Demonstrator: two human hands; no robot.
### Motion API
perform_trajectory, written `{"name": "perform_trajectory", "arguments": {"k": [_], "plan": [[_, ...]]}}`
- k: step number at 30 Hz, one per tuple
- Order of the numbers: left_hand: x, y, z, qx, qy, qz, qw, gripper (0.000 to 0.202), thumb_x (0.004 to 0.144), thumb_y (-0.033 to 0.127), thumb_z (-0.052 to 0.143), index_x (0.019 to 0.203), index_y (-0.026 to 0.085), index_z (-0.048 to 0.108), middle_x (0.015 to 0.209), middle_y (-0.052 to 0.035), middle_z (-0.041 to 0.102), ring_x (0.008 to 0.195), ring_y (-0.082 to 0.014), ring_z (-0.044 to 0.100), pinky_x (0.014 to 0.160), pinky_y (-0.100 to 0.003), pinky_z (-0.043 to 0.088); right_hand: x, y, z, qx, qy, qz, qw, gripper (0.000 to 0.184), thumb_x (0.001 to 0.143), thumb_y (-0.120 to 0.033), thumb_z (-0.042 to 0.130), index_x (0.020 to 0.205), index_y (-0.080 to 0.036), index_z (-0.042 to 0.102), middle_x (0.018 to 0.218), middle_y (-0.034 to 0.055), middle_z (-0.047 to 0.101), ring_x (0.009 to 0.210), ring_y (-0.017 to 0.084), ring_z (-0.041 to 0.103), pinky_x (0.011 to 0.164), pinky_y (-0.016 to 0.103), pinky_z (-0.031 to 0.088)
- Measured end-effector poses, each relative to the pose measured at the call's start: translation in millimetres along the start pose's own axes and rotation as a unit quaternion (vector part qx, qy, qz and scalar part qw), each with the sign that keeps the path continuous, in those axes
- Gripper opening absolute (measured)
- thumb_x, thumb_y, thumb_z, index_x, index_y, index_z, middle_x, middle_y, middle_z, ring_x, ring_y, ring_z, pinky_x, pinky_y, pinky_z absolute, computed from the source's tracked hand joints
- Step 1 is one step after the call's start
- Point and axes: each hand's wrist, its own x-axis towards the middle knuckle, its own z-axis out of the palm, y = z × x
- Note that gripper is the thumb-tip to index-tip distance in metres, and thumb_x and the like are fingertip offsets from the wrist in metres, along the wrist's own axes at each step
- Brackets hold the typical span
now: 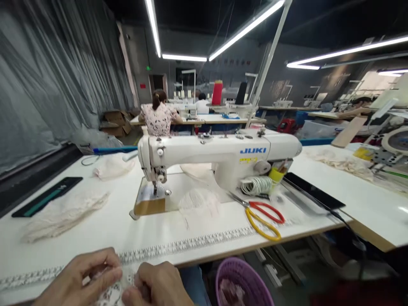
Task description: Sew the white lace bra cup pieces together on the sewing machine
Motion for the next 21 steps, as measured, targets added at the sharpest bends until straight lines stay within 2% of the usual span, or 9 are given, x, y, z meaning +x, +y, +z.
{"name": "perform_trajectory", "arguments": {"k": [2,4,7,9,12,15,17,21], "plan": [[35,8,-23.3,0.074,-0.008,0.060,0.995,0.025,0.079,0.035,0.054,0.062,0.019,0.061,0.057,0.0037,0.053,0.055,-0.0149,0.045,0.052,-0.022,0.034,27,-8,-5,-0.105,0.058,-0.003,0.993,0.032,0.081,-0.036,0.054,0.056,-0.017,0.048,0.050,-0.0020,0.042,0.056,0.011,0.041,0.050,0.022,0.026],[74,9,-39.2,0.120,-0.016,0.090,0.989,0.020,0.078,0.030,0.053,0.065,0.018,0.062,0.061,0.0027,0.056,0.058,-0.0160,0.047,0.054,-0.023,0.034,51,-9,-15,-0.200,0.093,0.002,0.975,0.037,0.083,-0.036,0.052,0.052,-0.017,0.047,0.049,0.0001,0.048,0.056,0.013,0.045,0.053,0.025,0.027],[126,2,-44.3,0.129,-0.048,0.098,0.986,0.016,0.071,0.026,0.055,0.059,0.018,0.061,0.058,0.0029,0.055,0.056,-0.0164,0.049,0.051,-0.022,0.032,70,2,-37,-0.314,0.117,-0.023,0.942,0.035,0.084,-0.035,0.053,0.054,-0.017,0.050,0.054,0.0020,0.055,0.058,0.015,0.051,0.055,0.026,0.027],[149,-5,-38.9,0.132,-0.072,0.096,0.984,0.014,0.069,0.024,0.055,0.057,0.018,0.062,0.055,0.0031,0.054,0.054,-0.0161,0.048,0.048,-0.022,0.030,75,10,-54,-0.359,0.132,-0.086,0.920,0.026,0.088,-0.029,0.047,0.067,-0.017,0.055,0.062,0.0024,0.060,0.058,0.015,0.052,0.054,0.025,0.028],[167,-10,-29.4,0.140,-0.099,0.092,0.981,0.012,0.067,0.022,0.055,0.058,0.019,0.063,0.052,0.0039,0.051,0.052,-0.0157,0.047,0.046,-0.022,0.027,84,17,-77,-0.383,0.135,-0.244,0.880,0.020,0.092,-0.017,0.037,0.087,-0.017,0.056,0.086,0.0049,0.064,0.068,0.014,0.055,0.058,0.024,0.034],[176,-9,-25.4,0.151,-0.123,0.087,0.977,0.010,0.066,0.021,0.056,0.060,0.019,0.064,0.052,0.0041,0.050,0.052,-0.0162,0.047,0.047,-0.022,0.026,100,19,-89,-0.409,0.109,-0.363,0.830,0.021,0.092,-0.012,0.035,0.094,-0.018,0.055,0.104,0.0055,0.063,0.085,0.015,0.056,0.064,0.025,0.037],[182,-7,-25.6,0.159,-0.133,0.085,0.974,0.010,0.066,0.020,0.057,0.060,0.019,0.064,0.053,0.0037,0.052,0.054,-0.0168,0.049,0.046,-0.022,0.027,110,23,-90,-0.425,0.098,-0.386,0.813,0.020,0.093,-0.012,0.037,0.096,-0.018,0.055,0.102,0.0044,0.064,0.088,0.016,0.055,0.063,0.027,0.036],[195,-4,-29.9,0.189,-0.115,0.085,0.971,0.006,0.061,0.018,0.064,0.056,0.021,0.064,0.051,0.0044,0.053,0.052,-0.0171,0.050,0.046,-0.023,0.027,120,34,-86,-0.411,0.132,-0.397,0.810,0.015,0.092,-0.014,0.041,0.093,-0.018,0.056,0.087,0.0007,0.066,0.082,0.015,0.055,0.060,0.028,0.032]]}}
